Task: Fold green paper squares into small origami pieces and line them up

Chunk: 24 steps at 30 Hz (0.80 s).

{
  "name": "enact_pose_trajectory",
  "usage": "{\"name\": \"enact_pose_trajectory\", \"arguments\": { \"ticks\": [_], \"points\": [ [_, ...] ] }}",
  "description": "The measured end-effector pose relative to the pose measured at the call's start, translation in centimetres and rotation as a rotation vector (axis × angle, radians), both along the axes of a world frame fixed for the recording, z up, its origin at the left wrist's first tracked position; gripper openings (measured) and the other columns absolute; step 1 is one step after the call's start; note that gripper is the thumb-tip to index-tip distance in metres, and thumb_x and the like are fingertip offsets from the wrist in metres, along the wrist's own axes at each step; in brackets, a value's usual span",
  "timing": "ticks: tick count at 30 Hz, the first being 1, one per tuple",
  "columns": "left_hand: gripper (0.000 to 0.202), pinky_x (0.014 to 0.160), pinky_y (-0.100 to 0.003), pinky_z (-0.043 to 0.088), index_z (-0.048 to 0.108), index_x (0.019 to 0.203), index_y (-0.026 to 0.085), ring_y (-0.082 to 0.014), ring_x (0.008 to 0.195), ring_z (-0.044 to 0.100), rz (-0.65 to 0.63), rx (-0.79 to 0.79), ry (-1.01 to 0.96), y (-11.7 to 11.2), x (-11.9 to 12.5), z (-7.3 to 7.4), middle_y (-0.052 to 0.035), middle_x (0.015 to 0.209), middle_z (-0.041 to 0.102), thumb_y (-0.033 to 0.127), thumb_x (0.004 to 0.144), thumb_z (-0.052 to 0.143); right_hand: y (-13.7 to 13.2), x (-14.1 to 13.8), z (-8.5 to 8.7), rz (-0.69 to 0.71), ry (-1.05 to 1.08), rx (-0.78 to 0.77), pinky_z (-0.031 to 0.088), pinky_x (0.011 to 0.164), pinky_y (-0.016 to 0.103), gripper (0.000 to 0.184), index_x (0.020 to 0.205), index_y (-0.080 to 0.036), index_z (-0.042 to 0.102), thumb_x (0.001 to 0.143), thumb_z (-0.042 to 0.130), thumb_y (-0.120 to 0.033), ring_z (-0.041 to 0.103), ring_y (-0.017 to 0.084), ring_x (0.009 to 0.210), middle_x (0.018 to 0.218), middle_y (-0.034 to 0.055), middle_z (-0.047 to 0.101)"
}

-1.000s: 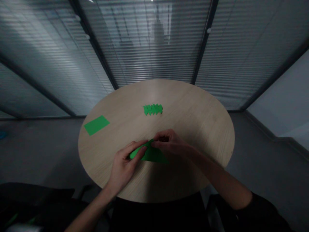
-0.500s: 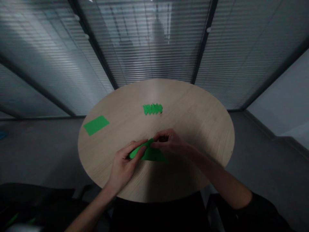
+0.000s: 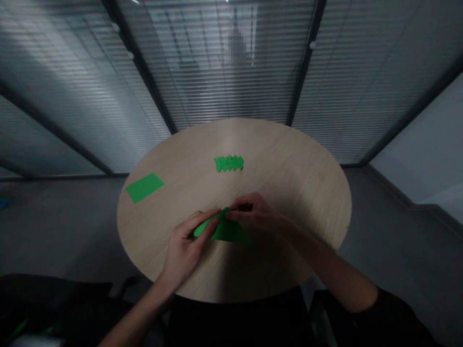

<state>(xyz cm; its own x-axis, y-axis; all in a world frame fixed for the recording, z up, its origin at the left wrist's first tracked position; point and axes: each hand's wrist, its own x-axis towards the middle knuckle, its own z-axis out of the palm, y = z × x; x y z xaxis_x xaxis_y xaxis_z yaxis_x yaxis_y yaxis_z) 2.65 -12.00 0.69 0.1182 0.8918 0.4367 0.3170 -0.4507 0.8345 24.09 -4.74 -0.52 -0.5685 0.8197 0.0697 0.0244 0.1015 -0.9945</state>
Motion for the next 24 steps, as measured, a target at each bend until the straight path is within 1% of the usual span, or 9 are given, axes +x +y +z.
{"name": "enact_pose_trajectory", "arguments": {
  "ticks": [9, 15, 24],
  "points": [
    [0.019, 0.064, -0.025, 0.049, 0.080, 0.113, 0.019, -0.0142, 0.073, 0.065, -0.008, -0.017, -0.006, 0.00, -0.08, -0.04, -0.0027, 0.082, 0.072, 0.020, 0.099, 0.067, 0.01, 0.12, 0.12, 0.007, -0.013, 0.006, 0.037, 0.054, 0.023, 0.030, 0.080, -0.016, 0.076, 0.083, 0.083, -0.044, 0.051, 0.010, 0.059, 0.066, -0.0024, 0.061],
    [0.018, 0.062, -0.025, 0.049, 0.080, 0.112, 0.020, -0.0138, 0.070, 0.064, 0.003, -0.013, 0.006, -0.06, 0.05, 0.13, -0.0017, 0.080, 0.071, 0.021, 0.099, 0.067, -0.01, 0.15, 0.09, 0.009, 0.006, 0.018, 0.038, 0.055, 0.022, 0.030, 0.080, -0.016, 0.077, 0.083, 0.083, -0.045, 0.051, 0.010, 0.060, 0.068, -0.0021, 0.062],
    [0.018, 0.062, -0.025, 0.050, 0.080, 0.111, 0.020, -0.0137, 0.069, 0.064, 0.008, 0.001, 0.005, -0.06, 0.06, -0.04, -0.0019, 0.080, 0.072, 0.020, 0.099, 0.068, -0.06, 0.00, 0.30, 0.020, 0.026, 0.008, 0.036, 0.053, 0.022, 0.030, 0.077, -0.016, 0.075, 0.083, 0.083, -0.045, 0.049, 0.009, 0.059, 0.065, -0.0030, 0.059]
  ]
}}
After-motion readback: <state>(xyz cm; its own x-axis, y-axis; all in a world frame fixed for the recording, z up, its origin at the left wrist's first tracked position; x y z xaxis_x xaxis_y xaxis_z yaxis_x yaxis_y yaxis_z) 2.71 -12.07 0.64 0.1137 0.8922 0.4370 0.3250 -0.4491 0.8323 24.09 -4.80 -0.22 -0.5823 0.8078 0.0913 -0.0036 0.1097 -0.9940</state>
